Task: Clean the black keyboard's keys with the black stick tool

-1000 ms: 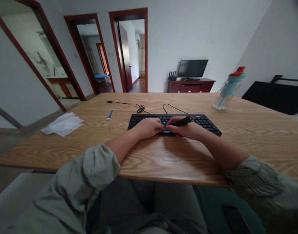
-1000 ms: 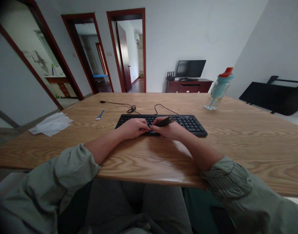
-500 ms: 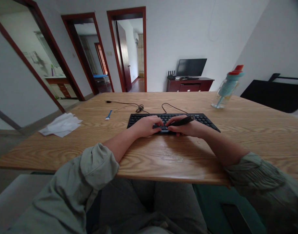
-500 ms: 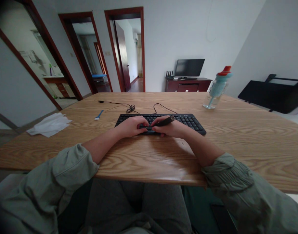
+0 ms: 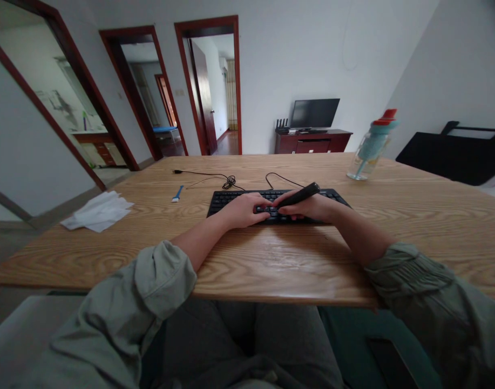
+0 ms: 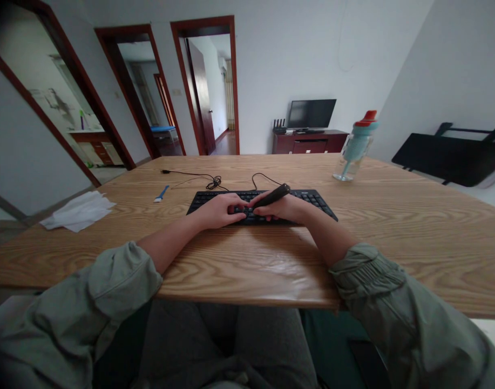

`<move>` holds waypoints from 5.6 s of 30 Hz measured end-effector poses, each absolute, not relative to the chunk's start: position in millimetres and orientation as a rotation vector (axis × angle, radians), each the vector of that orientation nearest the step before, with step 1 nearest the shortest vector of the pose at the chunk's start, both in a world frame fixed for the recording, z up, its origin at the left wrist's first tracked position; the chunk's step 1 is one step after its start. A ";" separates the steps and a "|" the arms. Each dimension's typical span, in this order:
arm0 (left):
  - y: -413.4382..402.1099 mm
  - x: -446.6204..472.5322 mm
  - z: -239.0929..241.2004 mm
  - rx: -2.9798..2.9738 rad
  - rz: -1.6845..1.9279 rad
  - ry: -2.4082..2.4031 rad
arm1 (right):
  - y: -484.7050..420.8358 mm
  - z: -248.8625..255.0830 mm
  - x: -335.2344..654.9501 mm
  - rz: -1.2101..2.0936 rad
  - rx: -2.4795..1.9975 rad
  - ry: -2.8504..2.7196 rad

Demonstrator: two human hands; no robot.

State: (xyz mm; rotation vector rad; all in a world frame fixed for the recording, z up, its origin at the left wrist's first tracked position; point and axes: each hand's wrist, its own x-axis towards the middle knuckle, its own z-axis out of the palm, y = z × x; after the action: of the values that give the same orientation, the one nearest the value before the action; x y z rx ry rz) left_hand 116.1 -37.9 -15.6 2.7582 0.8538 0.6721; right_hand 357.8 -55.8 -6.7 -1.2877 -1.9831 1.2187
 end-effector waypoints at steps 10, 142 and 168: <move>-35.3 123.8 -12.4 2.571 0.656 0.969 | -50.2 -14.7 343.9 0.992 -1.121 -2.093; -36.1 110.2 -11.1 2.771 1.146 0.930 | -60.3 -13.5 326.6 1.034 -0.965 -1.714; -37.5 107.9 -11.7 2.783 1.019 0.882 | -63.1 -14.3 332.5 0.887 -1.134 -1.817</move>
State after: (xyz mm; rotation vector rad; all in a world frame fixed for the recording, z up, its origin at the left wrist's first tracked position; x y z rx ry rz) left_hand 107.9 -37.5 -11.7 2.7834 0.8822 1.0190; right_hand 332.5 -63.1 -14.3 -1.1336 -1.8169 0.8874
